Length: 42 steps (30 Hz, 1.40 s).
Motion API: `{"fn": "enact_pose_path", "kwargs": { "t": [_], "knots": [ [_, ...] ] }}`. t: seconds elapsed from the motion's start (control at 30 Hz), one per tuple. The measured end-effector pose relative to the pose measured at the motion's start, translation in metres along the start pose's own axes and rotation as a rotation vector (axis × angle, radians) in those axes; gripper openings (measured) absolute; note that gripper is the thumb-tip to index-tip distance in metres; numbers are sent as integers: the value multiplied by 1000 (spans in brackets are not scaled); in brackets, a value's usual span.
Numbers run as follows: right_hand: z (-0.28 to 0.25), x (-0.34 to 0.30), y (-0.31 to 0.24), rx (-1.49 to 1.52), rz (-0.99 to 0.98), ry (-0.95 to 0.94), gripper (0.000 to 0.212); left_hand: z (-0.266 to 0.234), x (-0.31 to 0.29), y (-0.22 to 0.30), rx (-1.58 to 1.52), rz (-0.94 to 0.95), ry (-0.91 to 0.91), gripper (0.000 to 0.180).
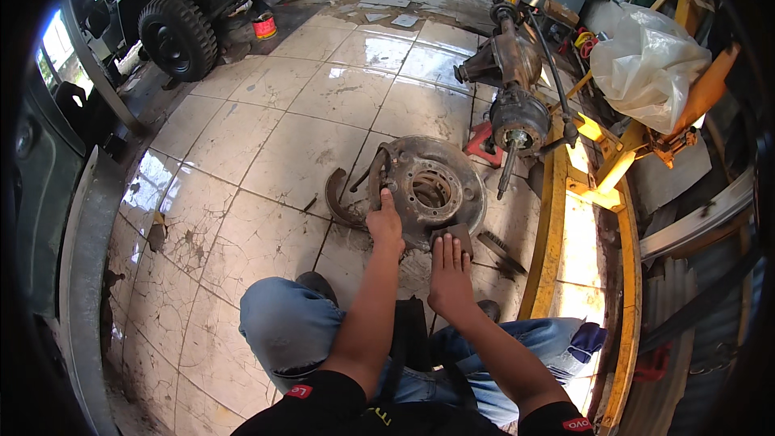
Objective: The person sits on the floor and scrubs a brake drum with a small abrasive pad, rotating the drum to clean different sections. The person repeatedly rubs the inner and outer surfaces of the drum.
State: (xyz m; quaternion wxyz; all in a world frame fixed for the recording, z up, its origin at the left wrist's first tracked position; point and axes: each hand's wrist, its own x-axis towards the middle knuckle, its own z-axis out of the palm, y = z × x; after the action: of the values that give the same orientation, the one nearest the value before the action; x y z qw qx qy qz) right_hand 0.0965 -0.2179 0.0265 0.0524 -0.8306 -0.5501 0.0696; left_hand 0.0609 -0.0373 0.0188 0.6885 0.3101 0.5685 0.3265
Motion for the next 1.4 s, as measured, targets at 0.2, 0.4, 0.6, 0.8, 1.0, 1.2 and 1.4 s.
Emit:
{"fn": "enact_pose_path", "kwargs": {
  "t": [0.2,0.4,0.6,0.8,1.0,1.2,1.4],
  "knots": [
    [3,20,0,-18,67,13,76,2,14,-17,-6,142,16,73],
    [8,20,5,-91,1,73,76,1,6,-13,-105,8,-53,67],
    [0,3,-9,-30,-28,-21,80,-5,12,-16,-161,-19,12,69],
    [8,4,-7,83,-20,-25,90,3,12,-20,-31,113,13,80],
    [6,20,-5,-34,-14,-11,90,0,14,-18,-6,68,-11,78],
    [15,-2,-3,-68,-92,42,91,-4,-7,2,-174,-49,-103,73],
    [6,1,-9,-12,-51,-2,77,-3,-9,3,-111,-10,-17,76]
  ]
}}
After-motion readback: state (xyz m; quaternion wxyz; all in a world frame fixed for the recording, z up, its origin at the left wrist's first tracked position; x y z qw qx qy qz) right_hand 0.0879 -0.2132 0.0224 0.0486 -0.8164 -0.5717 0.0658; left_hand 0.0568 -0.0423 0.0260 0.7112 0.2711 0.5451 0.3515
